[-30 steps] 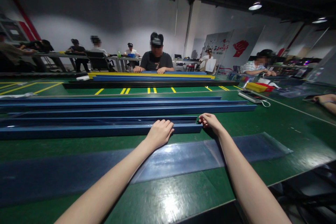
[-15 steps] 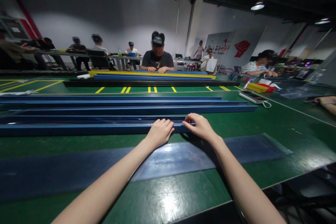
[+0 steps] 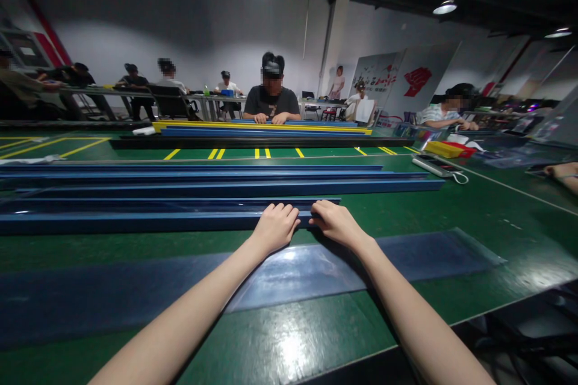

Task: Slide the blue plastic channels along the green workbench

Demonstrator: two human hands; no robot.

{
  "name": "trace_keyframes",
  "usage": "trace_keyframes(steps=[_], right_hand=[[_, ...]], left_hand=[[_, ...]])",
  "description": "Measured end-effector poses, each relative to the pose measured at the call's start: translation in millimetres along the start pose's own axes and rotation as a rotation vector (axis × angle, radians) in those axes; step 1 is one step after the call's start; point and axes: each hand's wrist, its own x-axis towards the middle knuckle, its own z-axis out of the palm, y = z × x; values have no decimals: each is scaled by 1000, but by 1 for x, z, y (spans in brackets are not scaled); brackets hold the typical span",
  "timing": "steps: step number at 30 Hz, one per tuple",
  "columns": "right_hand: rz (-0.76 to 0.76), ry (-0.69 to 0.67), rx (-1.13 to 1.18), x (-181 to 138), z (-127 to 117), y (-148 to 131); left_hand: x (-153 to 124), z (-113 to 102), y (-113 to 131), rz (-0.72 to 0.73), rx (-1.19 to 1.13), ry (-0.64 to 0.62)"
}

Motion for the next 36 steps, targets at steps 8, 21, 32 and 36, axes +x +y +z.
trace_keyframes(steps=[8,21,32,36], right_hand=[[-23,21,-25,0,0,-3],[-3,99,-56,1,0,-4],[25,86,-41,2,1,-3],[26,89,-38,3,1,-3]], left_hand=[[-1,0,1,-12,16,12],[-1,3,0,-23,25,54],[0,3,0,-55,-1,32],[0,4,0,-70,-1,29]])
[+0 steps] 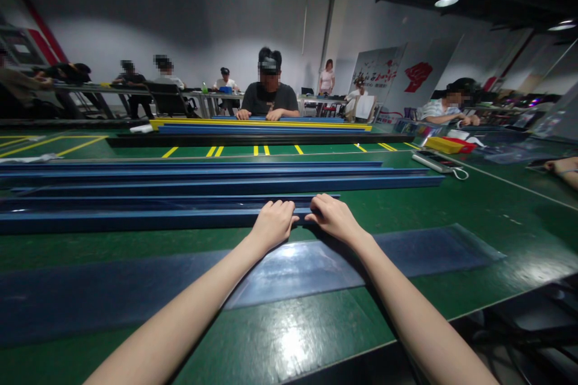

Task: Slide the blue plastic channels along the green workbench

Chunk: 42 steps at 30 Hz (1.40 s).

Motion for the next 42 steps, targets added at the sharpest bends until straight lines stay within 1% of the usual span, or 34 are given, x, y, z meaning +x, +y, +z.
trace_keyframes(steps=[9,14,17,22,28,32,38,42], right_hand=[[23,-12,-49,-1,-2,2],[20,17,-29,-2,-5,10],[52,42,6,-5,-9,18],[102,31,10,-9,-18,31],[181,50,8,-13,-25,39],[189,26,9,-14,-23,41],[198,-50,36,-13,-19,41],[206,-66,44,-12,-18,41]], left_hand=[[0,0,0,16,24,16],[-1,-2,0,46,39,19],[-1,-3,0,47,47,22],[-1,-3,0,47,51,26],[-1,-3,1,37,37,27],[-2,-4,1,29,44,21],[-1,-4,1,26,46,12],[-1,-4,2,23,44,18]])
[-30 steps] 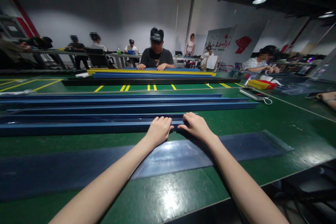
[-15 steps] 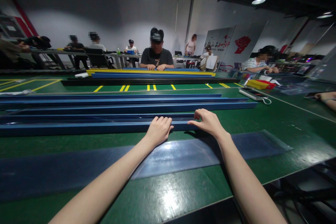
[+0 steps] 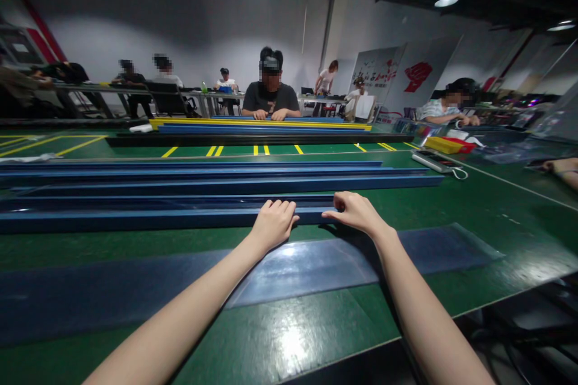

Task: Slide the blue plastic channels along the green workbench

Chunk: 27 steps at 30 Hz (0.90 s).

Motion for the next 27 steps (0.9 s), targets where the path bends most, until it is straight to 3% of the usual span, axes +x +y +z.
trace_keyframes(steps=[27], right_hand=[[11,-19,-7,0,-2,-2]], left_hand=[[1,-3,1,-31,-14,-28]])
